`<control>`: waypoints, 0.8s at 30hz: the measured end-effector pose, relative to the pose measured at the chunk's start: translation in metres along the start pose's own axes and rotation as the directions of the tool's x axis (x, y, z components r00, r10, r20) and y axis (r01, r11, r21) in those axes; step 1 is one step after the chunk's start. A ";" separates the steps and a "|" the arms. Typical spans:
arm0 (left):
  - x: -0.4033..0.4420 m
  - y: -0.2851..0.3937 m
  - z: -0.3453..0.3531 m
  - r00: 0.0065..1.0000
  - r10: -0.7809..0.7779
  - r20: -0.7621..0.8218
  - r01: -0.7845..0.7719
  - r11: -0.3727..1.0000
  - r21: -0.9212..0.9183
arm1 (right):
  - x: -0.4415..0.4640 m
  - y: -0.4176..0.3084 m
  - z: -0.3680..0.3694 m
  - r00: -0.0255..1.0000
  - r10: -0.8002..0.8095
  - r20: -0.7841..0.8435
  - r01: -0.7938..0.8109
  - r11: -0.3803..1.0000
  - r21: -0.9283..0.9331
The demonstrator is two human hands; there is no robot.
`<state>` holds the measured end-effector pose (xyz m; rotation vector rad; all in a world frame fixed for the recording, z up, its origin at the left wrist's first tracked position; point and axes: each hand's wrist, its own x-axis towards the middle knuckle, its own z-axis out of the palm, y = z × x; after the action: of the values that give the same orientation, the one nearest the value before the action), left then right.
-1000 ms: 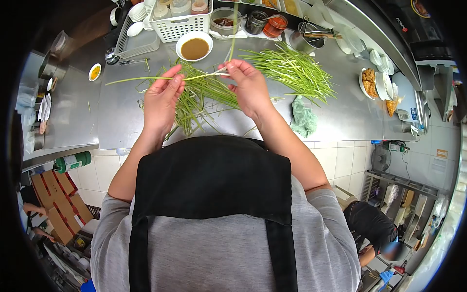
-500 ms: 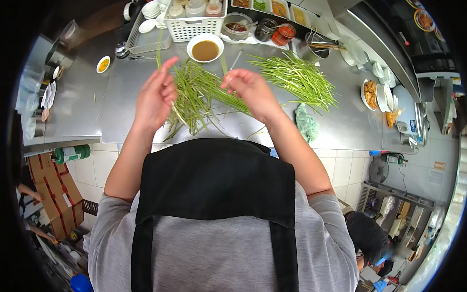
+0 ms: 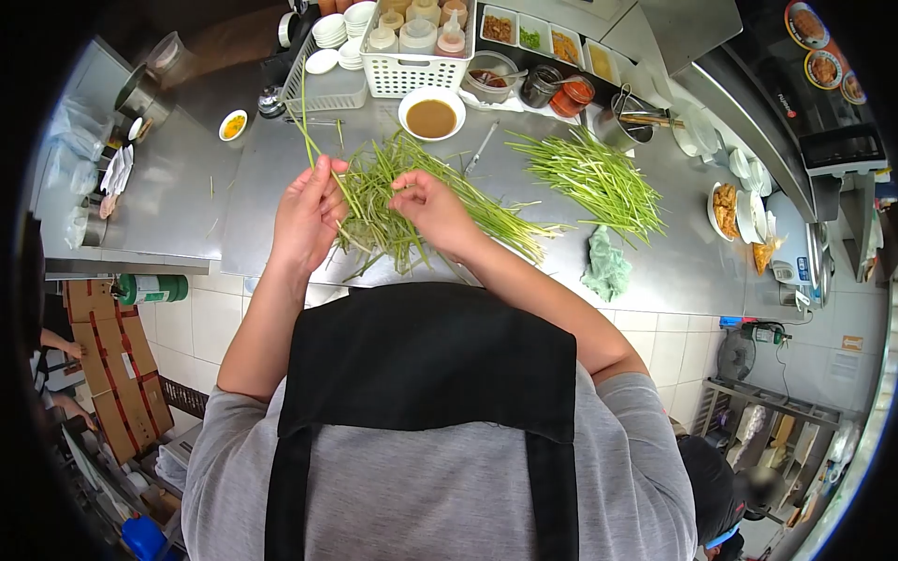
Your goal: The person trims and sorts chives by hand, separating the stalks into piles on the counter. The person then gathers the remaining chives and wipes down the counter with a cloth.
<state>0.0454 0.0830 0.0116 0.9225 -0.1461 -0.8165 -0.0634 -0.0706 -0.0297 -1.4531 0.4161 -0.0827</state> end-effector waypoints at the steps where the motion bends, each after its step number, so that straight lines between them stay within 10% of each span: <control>1: -0.001 0.001 -0.003 1.000 0.003 0.001 -0.003 1.000 0.002 | 0.002 0.000 -0.001 0.999 -0.033 0.024 0.035 0.997 -0.070; 5: -0.006 0.005 -0.010 0.999 -0.038 0.032 0.036 0.997 0.066 | 0.016 -0.024 -0.005 0.973 -0.230 -0.032 0.201 0.901 -0.384; 7: -0.008 0.007 -0.010 0.997 -0.069 0.046 0.064 0.992 0.104 | 0.018 -0.054 -0.007 0.776 -0.627 0.073 0.471 0.499 -0.727; 8: -0.009 0.007 -0.011 0.994 -0.089 0.068 0.079 0.987 0.138 | 0.018 -0.065 -0.005 0.776 -0.628 0.064 0.466 0.501 -0.729; 10: -0.011 0.008 -0.009 0.989 -0.112 0.096 0.093 0.980 0.176 | 0.020 -0.080 0.001 0.513 -0.813 0.276 0.566 0.078 -0.821; 16: -0.014 0.012 -0.008 0.966 -0.184 0.179 0.145 0.967 0.210 | 0.030 -0.083 0.008 0.386 -0.748 0.541 0.646 -0.199 -0.736; 20: -0.012 0.012 -0.015 0.956 -0.186 0.226 0.155 0.977 0.148 | 0.026 -0.085 0.018 0.424 -0.770 0.477 0.656 -0.101 -0.747; 22: -0.010 0.012 -0.018 0.959 -0.180 0.219 0.161 0.982 0.103 | 0.023 -0.085 0.026 0.805 -0.592 0.039 0.550 0.721 -0.422; 23: -0.009 0.014 -0.019 0.971 -0.157 0.182 0.160 0.987 -0.005 | 0.025 -0.082 0.028 0.920 -0.387 -0.056 0.386 0.922 -0.024; 24: -0.007 0.015 -0.019 0.981 -0.135 0.141 0.151 0.982 -0.113 | 0.028 -0.078 0.026 0.923 -0.381 -0.052 0.381 0.924 -0.023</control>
<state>0.0573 0.1054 0.0122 0.7687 -0.1445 -1.0103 -0.0142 -0.0646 0.0414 -1.5317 0.1723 -0.4350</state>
